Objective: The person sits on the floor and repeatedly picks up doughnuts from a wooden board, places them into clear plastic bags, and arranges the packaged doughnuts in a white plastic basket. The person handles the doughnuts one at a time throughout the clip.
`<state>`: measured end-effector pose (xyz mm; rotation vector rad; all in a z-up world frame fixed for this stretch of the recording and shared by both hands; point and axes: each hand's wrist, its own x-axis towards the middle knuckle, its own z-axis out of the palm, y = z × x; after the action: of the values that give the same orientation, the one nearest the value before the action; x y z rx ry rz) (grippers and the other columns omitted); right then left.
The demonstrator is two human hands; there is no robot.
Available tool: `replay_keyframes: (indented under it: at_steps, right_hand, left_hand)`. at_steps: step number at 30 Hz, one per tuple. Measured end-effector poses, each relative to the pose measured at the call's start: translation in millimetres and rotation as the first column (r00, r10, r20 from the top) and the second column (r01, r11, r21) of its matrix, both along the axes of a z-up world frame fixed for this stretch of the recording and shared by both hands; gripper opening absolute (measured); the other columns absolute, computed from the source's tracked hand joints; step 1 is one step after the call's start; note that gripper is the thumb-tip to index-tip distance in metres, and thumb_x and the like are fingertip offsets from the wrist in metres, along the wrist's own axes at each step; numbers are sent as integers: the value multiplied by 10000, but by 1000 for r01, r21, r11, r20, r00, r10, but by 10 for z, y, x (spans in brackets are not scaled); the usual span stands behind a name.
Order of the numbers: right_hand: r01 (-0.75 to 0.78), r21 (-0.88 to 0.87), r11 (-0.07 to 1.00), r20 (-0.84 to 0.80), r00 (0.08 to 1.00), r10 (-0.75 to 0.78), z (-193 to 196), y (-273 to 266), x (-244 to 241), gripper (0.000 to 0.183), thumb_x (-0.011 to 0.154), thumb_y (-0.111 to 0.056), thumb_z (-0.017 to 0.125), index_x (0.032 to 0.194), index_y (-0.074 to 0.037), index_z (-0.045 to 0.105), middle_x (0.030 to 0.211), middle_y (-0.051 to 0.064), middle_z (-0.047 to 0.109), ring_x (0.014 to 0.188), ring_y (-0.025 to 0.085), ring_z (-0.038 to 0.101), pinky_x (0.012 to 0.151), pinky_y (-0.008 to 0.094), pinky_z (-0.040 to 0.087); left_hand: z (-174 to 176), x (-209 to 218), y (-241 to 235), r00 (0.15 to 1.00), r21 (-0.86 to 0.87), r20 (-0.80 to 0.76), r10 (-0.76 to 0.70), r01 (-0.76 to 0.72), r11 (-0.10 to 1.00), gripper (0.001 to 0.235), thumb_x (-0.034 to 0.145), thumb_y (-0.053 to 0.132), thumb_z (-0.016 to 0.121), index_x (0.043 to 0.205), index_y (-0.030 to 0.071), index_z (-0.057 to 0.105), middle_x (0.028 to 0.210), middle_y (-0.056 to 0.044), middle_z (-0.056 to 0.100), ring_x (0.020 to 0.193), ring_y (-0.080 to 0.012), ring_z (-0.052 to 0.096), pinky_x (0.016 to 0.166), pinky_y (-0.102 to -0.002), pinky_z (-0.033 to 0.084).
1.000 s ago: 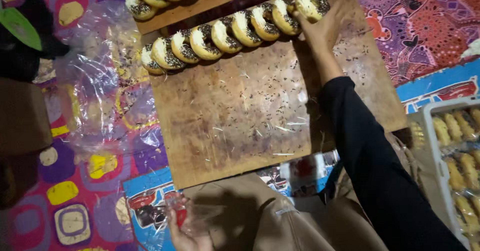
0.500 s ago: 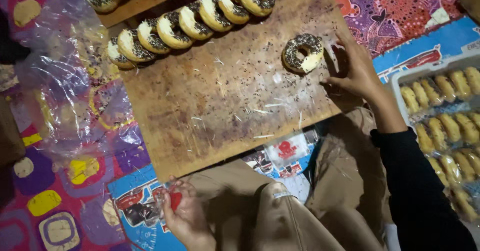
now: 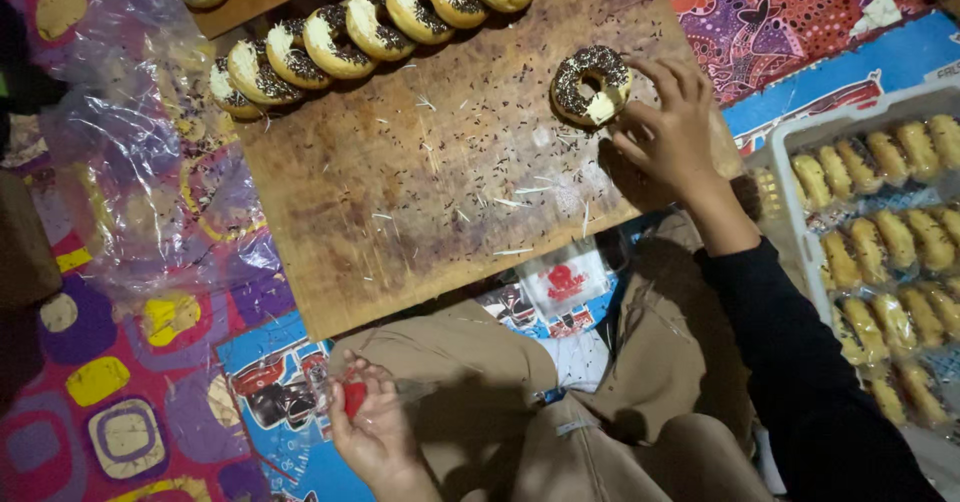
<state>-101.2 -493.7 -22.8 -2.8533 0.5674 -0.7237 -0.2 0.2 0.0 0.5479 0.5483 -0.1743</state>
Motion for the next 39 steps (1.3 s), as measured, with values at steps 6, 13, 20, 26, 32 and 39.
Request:
replay_keyframes:
  at_steps: [6, 13, 20, 26, 32, 39]
  right_hand:
    - [-184, 398, 899, 327, 944, 49, 64, -6, -69, 229, 864, -281, 857, 964, -134, 712, 1473, 88, 535, 1419, 321, 467, 1199, 471, 397]
    - [-43, 303, 952, 249, 968, -35, 4, -13, -195, 182, 816, -122, 791, 936, -57, 671, 1305, 117, 595, 1283, 304, 531, 1115, 463, 404]
    - [217, 727, 652, 77, 917, -391, -99, -115, 25, 439, 979, -361, 715, 1286, -76, 583, 1221, 122, 653, 1104, 259, 672, 971, 446, 594]
    - [125, 302, 945, 100, 982, -162, -400, -138, 318, 1097, 829, -556, 954, 1563, -31, 330, 1425, 263, 548, 1252, 391, 604, 989, 523, 555]
    - [205, 252, 946, -43, 979, -200, -520, -252, 646, 1195, 763, -627, 928, 1612, -59, 309, 1375, 275, 556, 1242, 423, 584, 932, 503, 559]
    - [169, 409, 897, 17, 981, -192, -337, -518, 396, 1076, 797, -499, 953, 1572, -11, 388, 1465, 268, 519, 1252, 372, 590, 993, 495, 532]
  left_hand:
    - [3, 12, -9, 1000, -68, -24, -2, 1, 998, 170, 951, 69, 679, 1108, 19, 637, 1302, -239, 617, 1130, -294, 592, 997, -405, 521]
    - [-46, 14, -7, 999, -78, -48, -25, 21, 997, 177, 936, 52, 675, 1108, 27, 646, 1309, -237, 624, 1127, -292, 593, 990, -405, 517]
    - [-95, -8, 35, 1000, -57, -2, -30, 30, 998, 157, 958, 48, 666, 1109, 19, 634, 1312, -237, 605, 1143, -294, 587, 1006, -406, 515]
    - [-118, 8, 7, 999, -57, -1, -50, 50, 997, 137, 962, 57, 653, 1095, 25, 635, 1302, -229, 610, 1126, -290, 584, 993, -398, 514]
    - [-141, 1, 7, 999, -65, -31, -34, 31, 997, 128, 971, 55, 647, 1096, 35, 627, 1308, -232, 601, 1142, -295, 591, 988, -402, 526]
    - [-206, 9, 92, 998, -77, -21, -59, 57, 995, 119, 974, 61, 656, 1090, 42, 641, 1315, -234, 603, 1133, -298, 597, 976, -402, 534]
